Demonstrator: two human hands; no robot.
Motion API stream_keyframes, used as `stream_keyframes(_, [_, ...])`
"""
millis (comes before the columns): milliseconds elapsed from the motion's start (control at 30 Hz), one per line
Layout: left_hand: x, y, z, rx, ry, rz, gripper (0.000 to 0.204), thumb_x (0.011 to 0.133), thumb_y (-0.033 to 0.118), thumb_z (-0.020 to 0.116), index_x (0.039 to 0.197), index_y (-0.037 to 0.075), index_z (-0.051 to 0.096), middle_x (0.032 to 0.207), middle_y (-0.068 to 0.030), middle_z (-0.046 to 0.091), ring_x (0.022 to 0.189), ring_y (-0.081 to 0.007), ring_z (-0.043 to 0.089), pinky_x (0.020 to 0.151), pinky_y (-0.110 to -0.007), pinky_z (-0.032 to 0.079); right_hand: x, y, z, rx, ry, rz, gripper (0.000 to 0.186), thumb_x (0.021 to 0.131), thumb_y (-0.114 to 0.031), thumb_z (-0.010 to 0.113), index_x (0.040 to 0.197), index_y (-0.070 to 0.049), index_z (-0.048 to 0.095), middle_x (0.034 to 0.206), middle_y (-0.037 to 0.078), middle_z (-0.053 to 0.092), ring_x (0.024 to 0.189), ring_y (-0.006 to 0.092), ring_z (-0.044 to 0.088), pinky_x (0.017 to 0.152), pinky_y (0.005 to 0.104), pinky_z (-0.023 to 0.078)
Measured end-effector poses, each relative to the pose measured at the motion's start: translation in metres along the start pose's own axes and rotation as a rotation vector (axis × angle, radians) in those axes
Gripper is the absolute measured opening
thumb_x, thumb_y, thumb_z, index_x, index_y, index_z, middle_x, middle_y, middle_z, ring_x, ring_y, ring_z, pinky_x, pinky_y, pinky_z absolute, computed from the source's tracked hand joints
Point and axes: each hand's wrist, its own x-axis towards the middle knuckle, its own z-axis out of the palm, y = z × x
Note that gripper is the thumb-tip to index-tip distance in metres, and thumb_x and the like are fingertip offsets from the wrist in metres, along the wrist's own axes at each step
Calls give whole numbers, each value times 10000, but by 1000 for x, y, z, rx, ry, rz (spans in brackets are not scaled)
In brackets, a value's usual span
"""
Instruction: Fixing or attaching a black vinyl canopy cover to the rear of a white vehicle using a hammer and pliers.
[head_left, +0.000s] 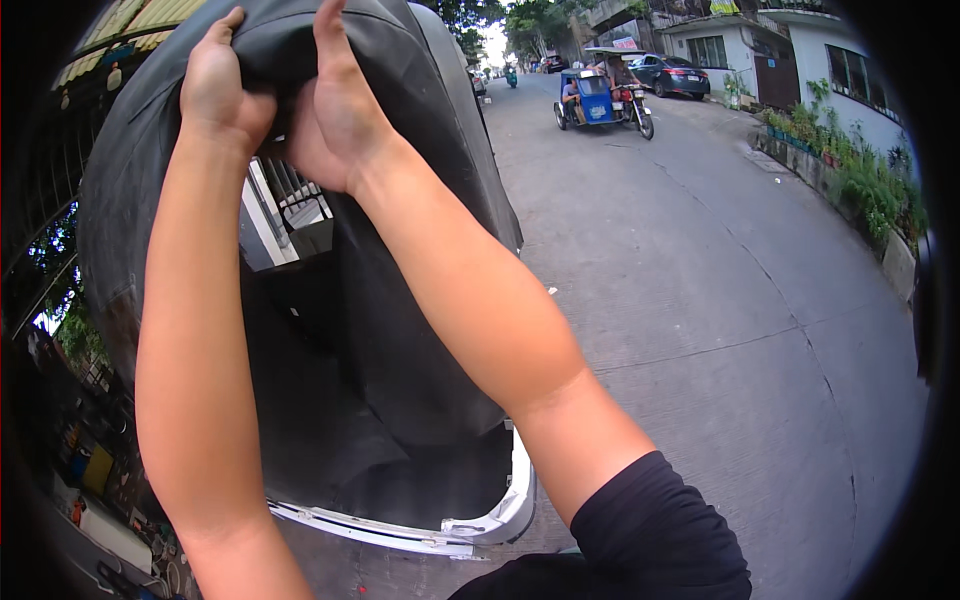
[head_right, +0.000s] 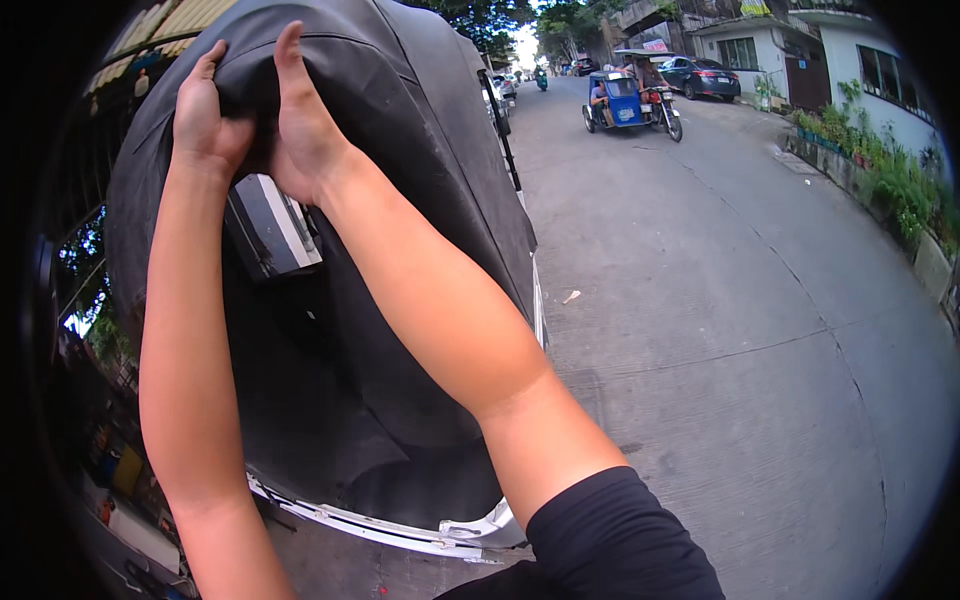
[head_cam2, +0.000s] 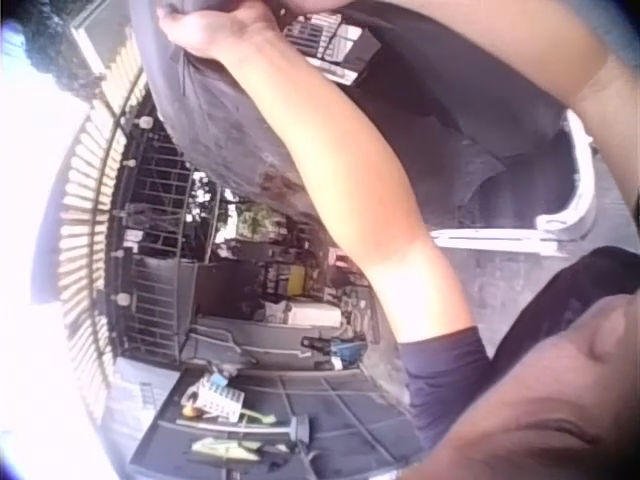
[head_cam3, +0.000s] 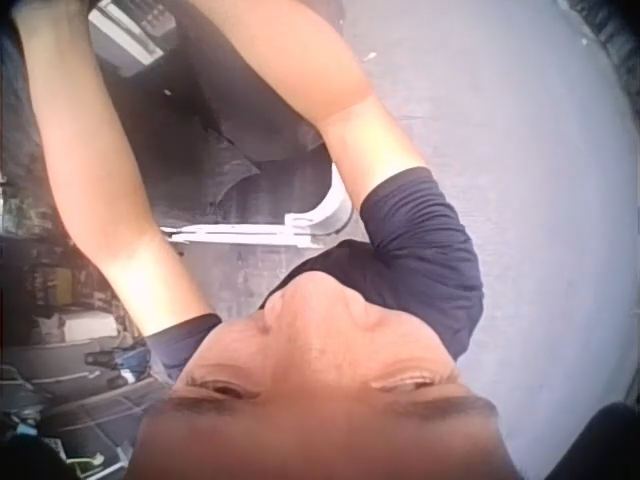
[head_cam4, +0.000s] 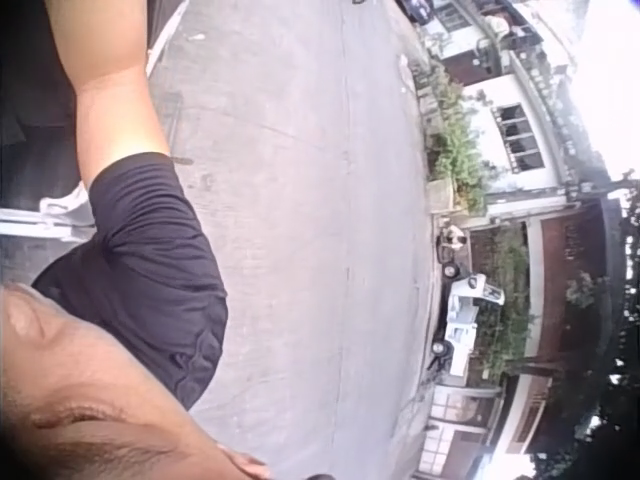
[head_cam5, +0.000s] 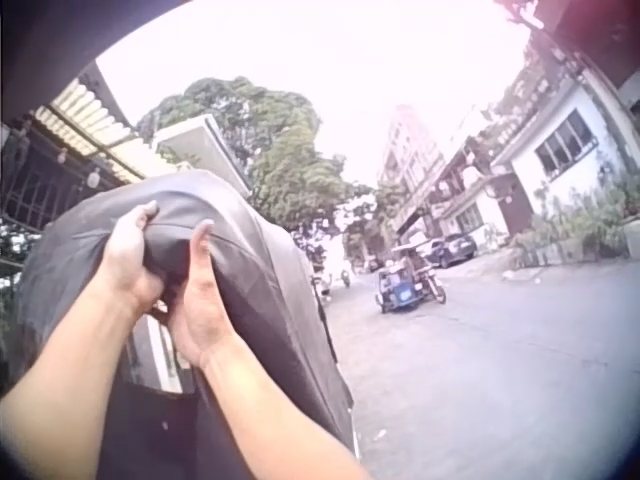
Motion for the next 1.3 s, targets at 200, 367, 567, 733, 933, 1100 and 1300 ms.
stream_keyframes(200, [-2, -22, -8, 61, -28, 144, 399, 1064, 330, 504, 1264, 17, 651, 1235, -105, 707, 1127, -249, 664, 1045, -401, 491, 43, 1, -7, 149, 21, -234, 597, 869, -571, 754, 1262, -133, 652, 1313, 90, 656, 1274, 234, 552, 1174, 486, 340])
stream_keyframes(367, [4, -41, -6, 215, 27, 263, 438, 1037, 393, 568, 1274, 35, 653, 1231, -74, 703, 1097, -210, 675, 1009, -339, 508, 47, -10, 1, 92, 410, -185, 266, 941, -278, 680, 1146, -109, 678, 1191, 55, 678, 1136, 215, 610, 1129, 405, 390])
stream_keyframes(567, [-7, -45, -2, -125, -164, 162, 378, 1037, 327, 588, 1253, 23, 655, 1206, -80, 712, 1067, -199, 683, 986, -333, 524, 52, 1, 1, 565, 200, -428, 151, 943, -101, 592, 1059, -23, 651, 1087, 79, 699, 1010, 218, 664, 990, 370, 513])
stream_keyframes(733, [-14, -38, 11, -67, -151, 103, 387, 1030, 307, 578, 1229, -21, 632, 1185, -150, 711, 1049, -256, 700, 968, -359, 549, 55, -13, 10, 660, 201, -529, 273, 984, -304, 574, 1092, -63, 640, 1104, 66, 673, 1027, 235, 640, 993, 417, 511])
stream_keyframes(933, [-30, -26, 8, -137, -287, 12, 480, 1016, 464, 615, 1245, 44, 657, 1226, -105, 710, 1077, -237, 697, 997, -387, 541, 37, -5, 4, 343, 158, -509, 479, 1018, -465, 594, 1289, -71, 619, 1275, 72, 661, 1185, 245, 629, 1031, 435, 501])
stream_keyframes(1100, [-23, -30, 11, -77, -163, -103, 519, 961, 496, 695, 1263, 76, 666, 1203, -56, 724, 1054, -220, 703, 967, -377, 562, 38, 1, 0, 259, 130, -530, 432, 1022, -354, 608, 1301, -24, 612, 1280, 109, 665, 1187, 262, 637, 1041, 410, 505])
stream_keyframes(1300, [-22, -35, 6, -95, -119, 120, 286, 1016, 273, 640, 1199, 56, 674, 1135, -64, 721, 995, -197, 705, 927, -346, 563, 41, 3, 3, 285, 236, -486, 283, 965, -181, 628, 1182, 0, 642, 1163, 112, 692, 1058, 260, 680, 961, 391, 550])
